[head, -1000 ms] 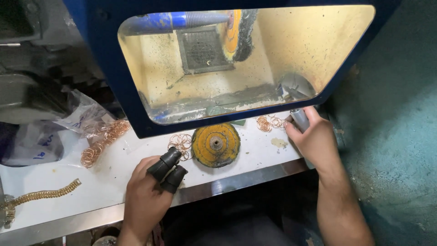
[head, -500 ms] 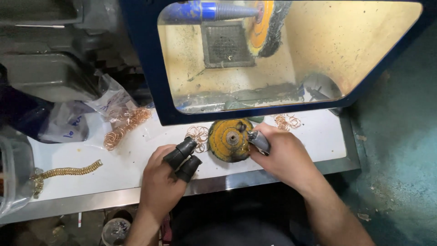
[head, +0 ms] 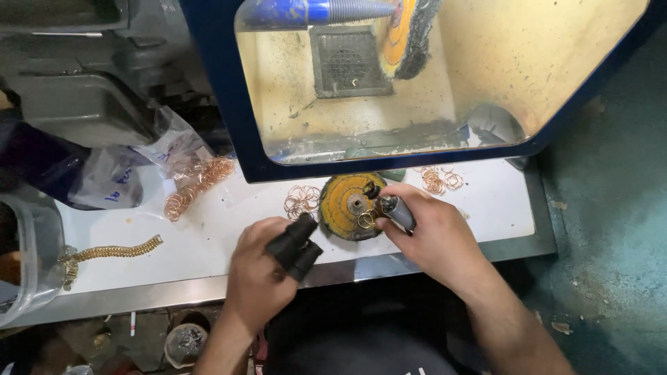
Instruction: Polishing small metal jewelry rings using a stationary polishing wheel and a handheld rotary tool.
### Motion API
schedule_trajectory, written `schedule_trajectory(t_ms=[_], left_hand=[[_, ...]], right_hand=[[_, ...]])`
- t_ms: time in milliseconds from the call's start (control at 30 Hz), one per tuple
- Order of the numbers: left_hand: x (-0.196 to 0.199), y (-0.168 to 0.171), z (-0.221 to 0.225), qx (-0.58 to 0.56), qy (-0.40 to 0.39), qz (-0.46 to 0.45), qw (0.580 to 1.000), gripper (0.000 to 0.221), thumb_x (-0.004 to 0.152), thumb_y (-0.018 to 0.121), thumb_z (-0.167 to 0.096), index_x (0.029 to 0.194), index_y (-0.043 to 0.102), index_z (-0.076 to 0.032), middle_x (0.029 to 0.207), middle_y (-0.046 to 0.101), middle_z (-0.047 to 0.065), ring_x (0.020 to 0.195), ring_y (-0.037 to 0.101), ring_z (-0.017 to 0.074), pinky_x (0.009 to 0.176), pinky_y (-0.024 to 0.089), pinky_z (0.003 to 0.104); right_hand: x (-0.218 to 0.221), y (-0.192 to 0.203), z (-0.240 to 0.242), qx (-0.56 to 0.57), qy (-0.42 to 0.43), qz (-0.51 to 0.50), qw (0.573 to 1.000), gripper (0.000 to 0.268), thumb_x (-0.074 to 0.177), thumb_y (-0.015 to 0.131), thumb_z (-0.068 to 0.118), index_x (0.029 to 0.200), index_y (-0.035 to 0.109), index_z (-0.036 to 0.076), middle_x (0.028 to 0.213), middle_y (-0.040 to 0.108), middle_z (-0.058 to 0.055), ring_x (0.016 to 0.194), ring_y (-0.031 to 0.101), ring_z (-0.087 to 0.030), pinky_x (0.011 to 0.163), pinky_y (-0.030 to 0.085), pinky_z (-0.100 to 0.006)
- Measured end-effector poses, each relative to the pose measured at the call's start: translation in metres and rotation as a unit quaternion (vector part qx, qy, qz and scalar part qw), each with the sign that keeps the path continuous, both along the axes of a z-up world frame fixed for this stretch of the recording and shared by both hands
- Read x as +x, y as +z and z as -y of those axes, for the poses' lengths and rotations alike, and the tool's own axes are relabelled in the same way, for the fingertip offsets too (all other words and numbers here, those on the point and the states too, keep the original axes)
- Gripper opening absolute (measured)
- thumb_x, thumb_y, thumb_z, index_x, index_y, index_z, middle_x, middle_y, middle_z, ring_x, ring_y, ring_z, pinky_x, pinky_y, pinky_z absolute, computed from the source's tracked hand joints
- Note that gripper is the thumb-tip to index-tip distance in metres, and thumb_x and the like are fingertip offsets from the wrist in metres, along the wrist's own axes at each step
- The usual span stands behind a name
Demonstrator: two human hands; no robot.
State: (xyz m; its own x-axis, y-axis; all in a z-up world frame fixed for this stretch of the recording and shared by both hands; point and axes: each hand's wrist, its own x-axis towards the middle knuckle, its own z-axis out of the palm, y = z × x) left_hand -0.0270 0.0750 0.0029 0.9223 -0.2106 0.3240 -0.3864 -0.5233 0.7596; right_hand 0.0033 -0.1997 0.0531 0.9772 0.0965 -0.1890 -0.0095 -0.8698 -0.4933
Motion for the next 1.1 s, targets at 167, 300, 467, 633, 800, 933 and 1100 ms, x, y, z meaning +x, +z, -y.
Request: schedule_trajectory(t_ms=[167, 300, 467, 633, 800, 933, 1100], left_hand=[[-0.002, 0.014, 0.023, -0.004, -0.057, 0.014, 0.998, 0.043, 0.088, 0.08, -0.022, 0.123, 0.065, -0.003, 0.115, 0.069, 0.012, 0.113, 0.063, 0.0307, 0.098, 0.05, 0.042], [-0.003, 0.006, 0.024, -0.002, -0.044, 0.026, 0.999, 0.041, 0.089, 0.079, -0.02, 0.125, 0.065, -0.005, 0.115, 0.068, 0.011, 0.113, 0.064, 0.0334, 0.098, 0.051, 0.046], [-0.003, 0.008, 0.022, -0.002, -0.054, 0.017, 0.998, 0.041, 0.091, 0.077, -0.02, 0.129, 0.065, -0.007, 0.115, 0.069, 0.008, 0.113, 0.063, 0.0322, 0.097, 0.051, 0.046], [-0.003, 0.004, 0.023, 0.0, -0.057, 0.012, 0.998, 0.042, 0.09, 0.078, -0.022, 0.126, 0.064, -0.005, 0.116, 0.067, 0.009, 0.113, 0.062, 0.0333, 0.096, 0.051, 0.047], [-0.002, 0.005, 0.023, -0.011, -0.056, 0.024, 0.998, 0.042, 0.09, 0.079, -0.019, 0.126, 0.064, -0.005, 0.117, 0.068, 0.009, 0.114, 0.063, 0.0336, 0.098, 0.051, 0.047], [-0.001, 0.007, 0.023, -0.01, -0.058, 0.021, 0.998, 0.043, 0.092, 0.077, -0.021, 0.129, 0.063, -0.006, 0.117, 0.068, 0.009, 0.111, 0.063, 0.0326, 0.094, 0.051, 0.045], [-0.001, 0.004, 0.023, -0.007, -0.059, 0.024, 0.998, 0.045, 0.09, 0.08, -0.021, 0.127, 0.063, -0.004, 0.117, 0.067, 0.01, 0.112, 0.063, 0.0345, 0.095, 0.053, 0.048]], right_hand=[[-0.01, -0.007, -0.008, 0.027, 0.03, 0.07, 0.997, 0.036, 0.086, 0.078, 0.03, 0.118, 0.065, 0.024, 0.101, 0.08, 0.002, 0.072, 0.074, -0.025, 0.066, 0.055, -0.038], [-0.013, -0.018, -0.012, -0.036, 0.051, 0.07, 0.996, 0.038, 0.088, 0.077, 0.035, 0.122, 0.061, 0.032, 0.087, 0.079, 0.002, 0.062, 0.07, -0.028, 0.055, 0.054, -0.042], [-0.011, -0.02, -0.007, -0.052, 0.043, 0.083, 0.994, 0.036, 0.089, 0.075, 0.037, 0.121, 0.06, 0.031, 0.082, 0.077, 0.001, 0.064, 0.071, -0.029, 0.056, 0.053, -0.043], [-0.009, -0.013, -0.006, -0.058, 0.04, 0.051, 0.996, 0.036, 0.09, 0.073, 0.035, 0.122, 0.058, 0.031, 0.075, 0.075, -0.002, 0.062, 0.069, -0.034, 0.057, 0.051, -0.045], [-0.009, -0.016, -0.003, -0.059, 0.019, 0.039, 0.997, 0.036, 0.088, 0.073, 0.039, 0.12, 0.059, 0.033, 0.076, 0.077, -0.001, 0.066, 0.072, -0.032, 0.059, 0.053, -0.044], [-0.009, -0.011, -0.004, -0.06, 0.021, 0.01, 0.998, 0.034, 0.089, 0.072, 0.04, 0.119, 0.058, 0.033, 0.07, 0.075, 0.003, 0.059, 0.07, -0.027, 0.057, 0.053, -0.04], [-0.009, -0.019, 0.0, -0.081, 0.0, 0.018, 0.997, 0.039, 0.089, 0.073, 0.036, 0.125, 0.057, 0.035, 0.09, 0.08, -0.003, 0.075, 0.073, -0.036, 0.062, 0.054, -0.047]])
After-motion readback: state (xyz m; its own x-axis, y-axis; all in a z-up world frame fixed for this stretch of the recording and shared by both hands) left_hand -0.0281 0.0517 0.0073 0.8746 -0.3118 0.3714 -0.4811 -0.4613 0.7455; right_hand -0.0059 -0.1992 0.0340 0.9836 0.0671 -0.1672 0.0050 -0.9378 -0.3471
